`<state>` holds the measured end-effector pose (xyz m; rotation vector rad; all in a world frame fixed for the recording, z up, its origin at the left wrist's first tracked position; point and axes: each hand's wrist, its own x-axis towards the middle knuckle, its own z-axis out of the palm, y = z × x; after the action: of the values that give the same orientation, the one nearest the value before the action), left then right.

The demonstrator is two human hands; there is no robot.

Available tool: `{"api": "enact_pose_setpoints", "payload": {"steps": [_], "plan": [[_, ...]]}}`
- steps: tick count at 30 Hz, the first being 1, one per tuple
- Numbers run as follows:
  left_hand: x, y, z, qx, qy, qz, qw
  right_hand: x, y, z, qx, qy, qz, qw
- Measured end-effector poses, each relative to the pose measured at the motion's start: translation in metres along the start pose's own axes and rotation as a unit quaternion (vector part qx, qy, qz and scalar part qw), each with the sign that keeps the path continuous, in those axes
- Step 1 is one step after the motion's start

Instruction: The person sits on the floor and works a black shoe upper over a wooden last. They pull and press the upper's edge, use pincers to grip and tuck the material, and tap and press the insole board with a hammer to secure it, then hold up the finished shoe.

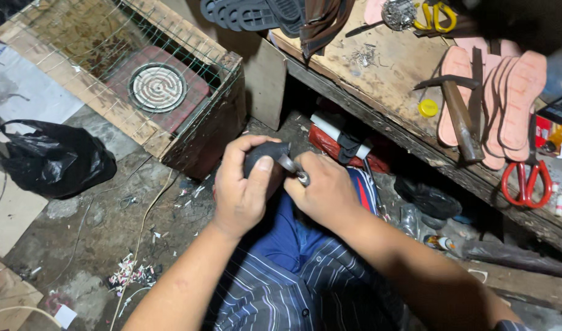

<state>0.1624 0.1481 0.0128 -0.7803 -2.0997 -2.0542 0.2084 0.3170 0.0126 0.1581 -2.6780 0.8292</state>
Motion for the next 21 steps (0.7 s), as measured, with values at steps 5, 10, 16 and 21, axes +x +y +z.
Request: {"api": "enact_pose_setpoints", "payload": {"steps": [5, 10, 16, 21], "plan": [[0.011, 0.023, -0.020, 0.079, -0.002, -0.038, 0.996, 0.011, -0.012, -0.003, -0.033, -0.049, -0.024, 0.998], [0.022, 0.052, -0.042, 0.320, -0.108, -0.086, 0.937, 0.007, -0.046, -0.039, -0.096, -0.201, -0.017, 0.975], [0.023, 0.071, -0.035, 0.219, -0.157, -0.147, 0.952, 0.006, -0.055, -0.071, -0.017, -0.401, 0.090, 0.911], [0.027, 0.077, -0.034, 0.230, -0.166, -0.238, 0.929, 0.017, -0.045, -0.060, 0.160, -0.402, 0.101, 0.896]]}}
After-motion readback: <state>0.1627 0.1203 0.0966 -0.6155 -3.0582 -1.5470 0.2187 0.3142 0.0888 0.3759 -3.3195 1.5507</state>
